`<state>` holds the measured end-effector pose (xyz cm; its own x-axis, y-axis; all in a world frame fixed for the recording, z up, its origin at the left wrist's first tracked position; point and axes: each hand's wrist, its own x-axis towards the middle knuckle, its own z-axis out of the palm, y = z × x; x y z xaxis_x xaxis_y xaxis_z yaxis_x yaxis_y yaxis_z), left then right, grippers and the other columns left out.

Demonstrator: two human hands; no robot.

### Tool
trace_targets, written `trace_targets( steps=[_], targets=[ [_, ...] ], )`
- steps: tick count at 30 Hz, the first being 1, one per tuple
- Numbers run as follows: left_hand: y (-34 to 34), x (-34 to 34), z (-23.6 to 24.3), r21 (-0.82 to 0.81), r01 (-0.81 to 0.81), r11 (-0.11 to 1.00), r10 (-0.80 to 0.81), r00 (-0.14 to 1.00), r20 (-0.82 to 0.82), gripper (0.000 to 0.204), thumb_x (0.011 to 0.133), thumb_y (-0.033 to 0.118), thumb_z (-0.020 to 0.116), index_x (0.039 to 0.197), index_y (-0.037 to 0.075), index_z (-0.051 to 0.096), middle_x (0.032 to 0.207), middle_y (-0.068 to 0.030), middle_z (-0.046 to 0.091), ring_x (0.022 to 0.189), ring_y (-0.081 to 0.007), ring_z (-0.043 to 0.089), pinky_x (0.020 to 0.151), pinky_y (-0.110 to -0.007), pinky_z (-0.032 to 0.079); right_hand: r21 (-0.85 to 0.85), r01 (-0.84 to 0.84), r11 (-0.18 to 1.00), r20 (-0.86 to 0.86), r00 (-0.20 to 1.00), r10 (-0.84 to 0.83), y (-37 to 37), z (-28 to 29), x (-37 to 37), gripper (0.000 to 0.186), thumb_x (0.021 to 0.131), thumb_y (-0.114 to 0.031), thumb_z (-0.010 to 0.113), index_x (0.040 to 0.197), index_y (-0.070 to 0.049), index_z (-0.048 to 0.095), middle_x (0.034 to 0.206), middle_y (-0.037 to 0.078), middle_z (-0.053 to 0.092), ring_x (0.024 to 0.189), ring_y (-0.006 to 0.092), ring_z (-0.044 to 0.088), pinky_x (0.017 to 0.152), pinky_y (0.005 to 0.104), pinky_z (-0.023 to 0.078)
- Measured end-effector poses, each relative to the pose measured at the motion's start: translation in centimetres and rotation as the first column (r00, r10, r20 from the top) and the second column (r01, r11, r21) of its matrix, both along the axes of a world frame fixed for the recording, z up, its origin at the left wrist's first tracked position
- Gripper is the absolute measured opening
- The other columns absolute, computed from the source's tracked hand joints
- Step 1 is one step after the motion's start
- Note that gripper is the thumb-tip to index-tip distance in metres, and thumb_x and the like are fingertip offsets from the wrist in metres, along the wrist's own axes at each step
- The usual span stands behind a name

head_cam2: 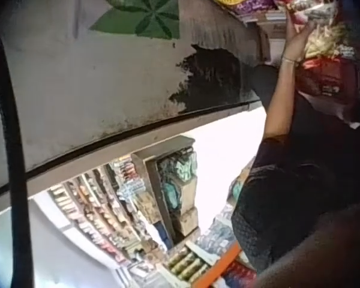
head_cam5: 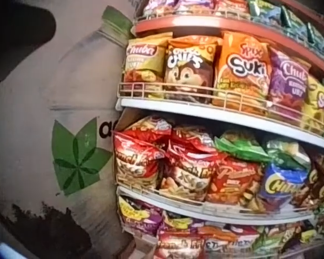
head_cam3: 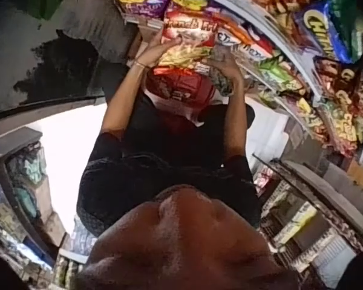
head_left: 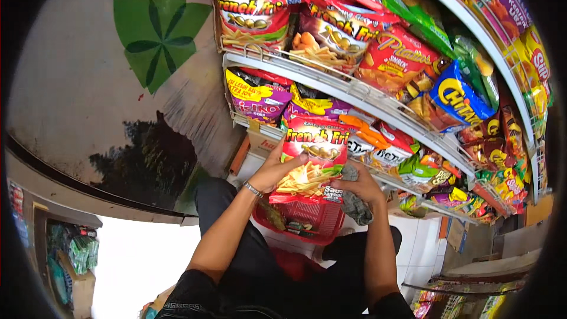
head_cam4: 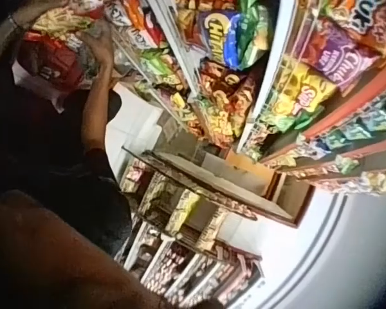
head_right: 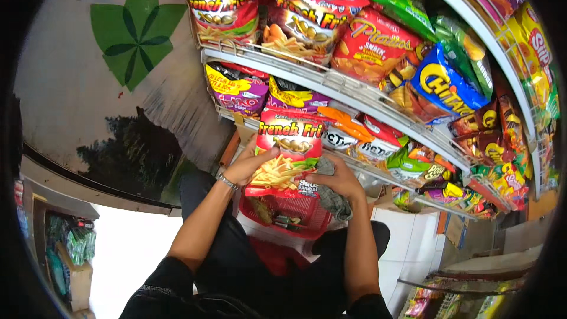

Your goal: Organizing and stocking snack bags on grocery store shelves.

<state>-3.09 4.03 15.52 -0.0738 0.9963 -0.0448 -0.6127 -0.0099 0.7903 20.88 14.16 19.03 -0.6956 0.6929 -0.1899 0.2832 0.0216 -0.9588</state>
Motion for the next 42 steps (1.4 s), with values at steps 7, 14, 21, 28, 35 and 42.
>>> trace_targets(
  steps=[7,14,21,28,35,42],
  targets=[
    [-0.8,0.9,0.8,-0.059,0.000,0.998,0.004,0.998,0.068,0.071,0.092,0.010,0.068,0.149,0.011,0.027,0.135,-0.0078,0.052,0.119,-0.0170,0.055,0.097,-0.034,0.049,-0.050,0.550,0.834,-0.131,0.824,-0.552,-3.8,0.2,3.3,0.035,0.090,-0.029,0.068,0.114,-0.003,0.063,0.103,0.004,0.066,0.093,0.0148,0.061,0.082,0.0296,0.048],
    [-0.6,2.2,0.1,-0.126,0.032,0.991,-0.034,0.999,-0.013,0.074,0.092,0.012,0.068,0.151,0.009,0.024,0.136,-0.0085,0.050,0.121,-0.0174,0.053,0.099,-0.035,0.048,0.071,0.486,0.871,-0.148,0.869,-0.473,-6.0,-2.4,5.1,0.035,0.087,-0.018,0.073,0.117,-0.003,0.064,0.102,0.002,0.064,0.094,0.0103,0.057,0.085,0.0277,0.047],
    [-0.1,2.1,-3.4,0.063,0.286,0.956,-0.195,0.782,-0.592,0.081,0.078,0.014,0.080,0.144,0.004,0.035,0.137,-0.0127,0.050,0.124,-0.0176,0.048,0.104,-0.031,0.040,0.287,0.303,0.909,0.055,0.942,-0.332,-3.5,-1.5,7.9,0.072,0.070,-0.015,0.085,0.134,-0.006,0.054,0.128,0.012,0.059,0.121,0.0227,0.052,0.107,0.0354,0.036],
    [2.2,3.1,-10.3,-0.002,0.360,0.933,-0.222,0.571,-0.790,0.066,0.068,0.004,0.080,0.127,0.002,0.050,0.116,-0.0125,0.062,0.111,-0.0207,0.058,0.097,-0.034,0.047,0.480,-0.185,0.858,0.422,0.906,-0.042,-3.1,-5.9,6.5,0.087,0.067,-0.042,0.084,0.140,-0.010,0.049,0.129,0.021,0.059,0.117,0.0363,0.057,0.100,0.0428,0.044],
    [3.2,3.3,-20.3,-0.159,0.327,0.931,-0.314,0.501,-0.807,0.065,0.067,0.015,0.081,0.125,0.002,0.053,0.122,-0.0178,0.061,0.119,-0.0332,0.055,0.100,-0.041,0.045,0.421,-0.227,0.878,0.681,0.718,-0.142,-2.0,-14.4,4.5,0.062,0.075,-0.040,0.073,0.133,-0.022,0.058,0.103,0.021,0.069,0.094,0.0377,0.066,0.083,0.0486,0.053],
    [-3.2,1.5,-32.2,-0.427,0.017,0.904,-0.326,-0.620,-0.714,0.045,0.092,0.036,0.050,0.128,0.011,0.056,0.133,-0.0157,0.055,0.126,-0.0350,0.047,0.102,-0.056,0.035,0.431,-0.026,0.902,0.689,0.655,-0.310,-3.2,-21.6,1.6,0.039,0.084,-0.031,0.068,0.121,-0.018,0.068,0.091,0.023,0.069,0.085,0.0398,0.067,0.077,0.0485,0.055]
  ],
)
